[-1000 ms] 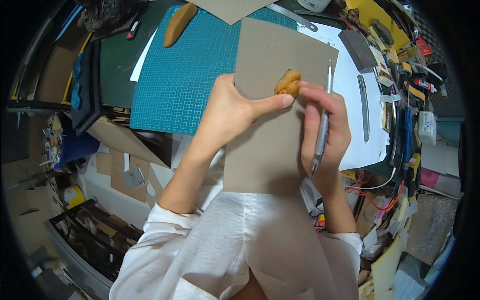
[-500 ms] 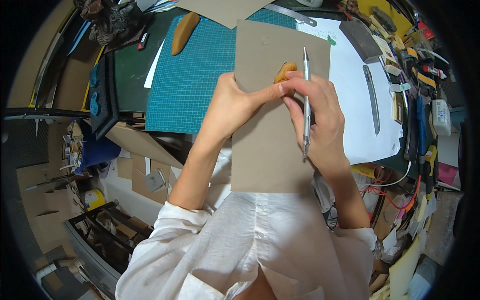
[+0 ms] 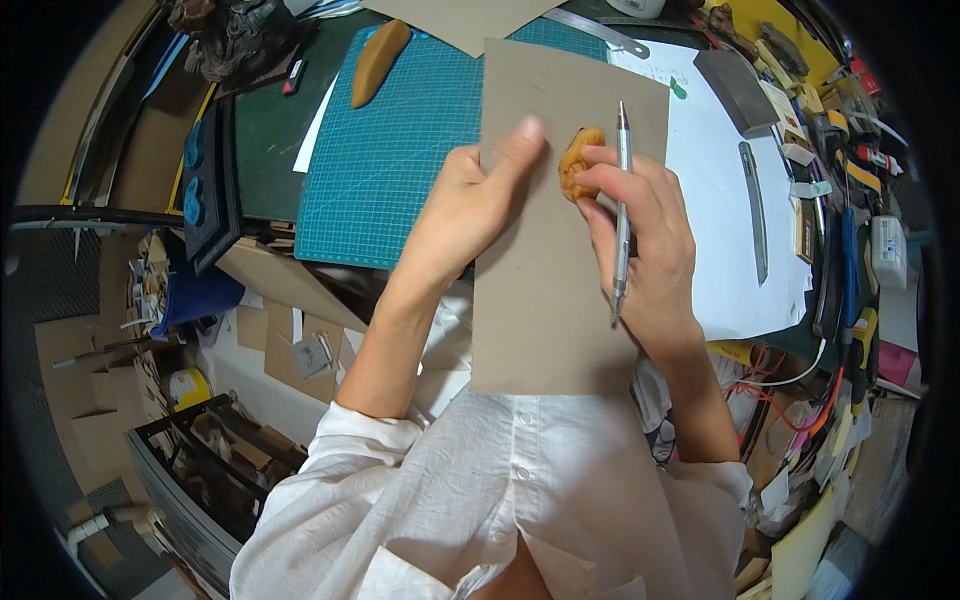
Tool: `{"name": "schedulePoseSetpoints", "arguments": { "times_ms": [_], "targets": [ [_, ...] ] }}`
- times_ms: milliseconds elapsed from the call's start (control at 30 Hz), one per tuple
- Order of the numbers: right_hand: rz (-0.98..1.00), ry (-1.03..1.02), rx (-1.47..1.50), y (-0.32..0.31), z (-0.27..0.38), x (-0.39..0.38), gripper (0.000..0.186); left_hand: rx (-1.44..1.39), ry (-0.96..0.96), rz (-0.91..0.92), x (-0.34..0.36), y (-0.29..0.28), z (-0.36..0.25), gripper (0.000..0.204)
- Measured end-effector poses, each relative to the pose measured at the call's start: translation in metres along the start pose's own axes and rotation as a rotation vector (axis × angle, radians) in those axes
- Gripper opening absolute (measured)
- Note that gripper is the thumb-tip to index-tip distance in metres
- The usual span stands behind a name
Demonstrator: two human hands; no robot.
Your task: The person holds a small orange clay piece against a gray board and uses a craft knife to carve and shape it. They repeatedly rotate the clay, refine the edges, and remove small shavings while working over a green cutting mat in a cluttered workshop.
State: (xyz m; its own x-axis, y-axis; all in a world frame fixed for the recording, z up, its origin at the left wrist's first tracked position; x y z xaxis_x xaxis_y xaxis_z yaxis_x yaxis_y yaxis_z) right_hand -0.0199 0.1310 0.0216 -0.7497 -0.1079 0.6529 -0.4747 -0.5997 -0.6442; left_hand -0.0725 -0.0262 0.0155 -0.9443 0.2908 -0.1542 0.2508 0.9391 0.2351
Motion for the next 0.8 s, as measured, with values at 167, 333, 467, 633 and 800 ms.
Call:
{"name": "schedulePoseSetpoints", "arguments": {
  "times_ms": [167,333,467,633,800],
  "targets": [
    [-0.013,-0.015,0.017,0.0010,-0.0026,-0.0008,0.033,-0.077,0.043,0.098,-0.0014,0.0020,0.0011,0.035],
    [0.010,0.009,0.030,0.0012,-0.0019,-0.0009,0.037,-0.063,0.034,0.106,-0.0014,-0.0004,0.0011,0.037],
    [0.002,-0.020,-0.001,0.0021,-0.0019,-0.0013,0.038,-0.095,0.080,0.101,-0.0008,-0.0009,0.0055,0.037],
    [-0.007,-0.046,0.003,0.0033,-0.0030,-0.0016,0.041,-0.045,0.034,0.099,-0.0022,-0.0026,0.0021,0.038],
    [0.005,-0.008,0.026,0.0048,-0.0053,-0.0032,0.041,-0.091,0.065,0.114,-0.0026,-0.0024,0.0040,0.040]
  ]
}}
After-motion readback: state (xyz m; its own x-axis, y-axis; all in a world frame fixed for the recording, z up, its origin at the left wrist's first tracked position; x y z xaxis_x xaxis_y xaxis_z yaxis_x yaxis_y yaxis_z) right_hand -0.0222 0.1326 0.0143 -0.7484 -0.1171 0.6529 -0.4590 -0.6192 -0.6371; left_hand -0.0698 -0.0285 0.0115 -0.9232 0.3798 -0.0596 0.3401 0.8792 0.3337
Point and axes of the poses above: each hand's wrist, its own x-axis towards the middle knuckle, its own y-axis out of the palm, z = x × y, the point moved 2 cm from there along x, towards the middle knuckle, and after that the axes turned 14 degrees about -x, right-handed, at the moved point
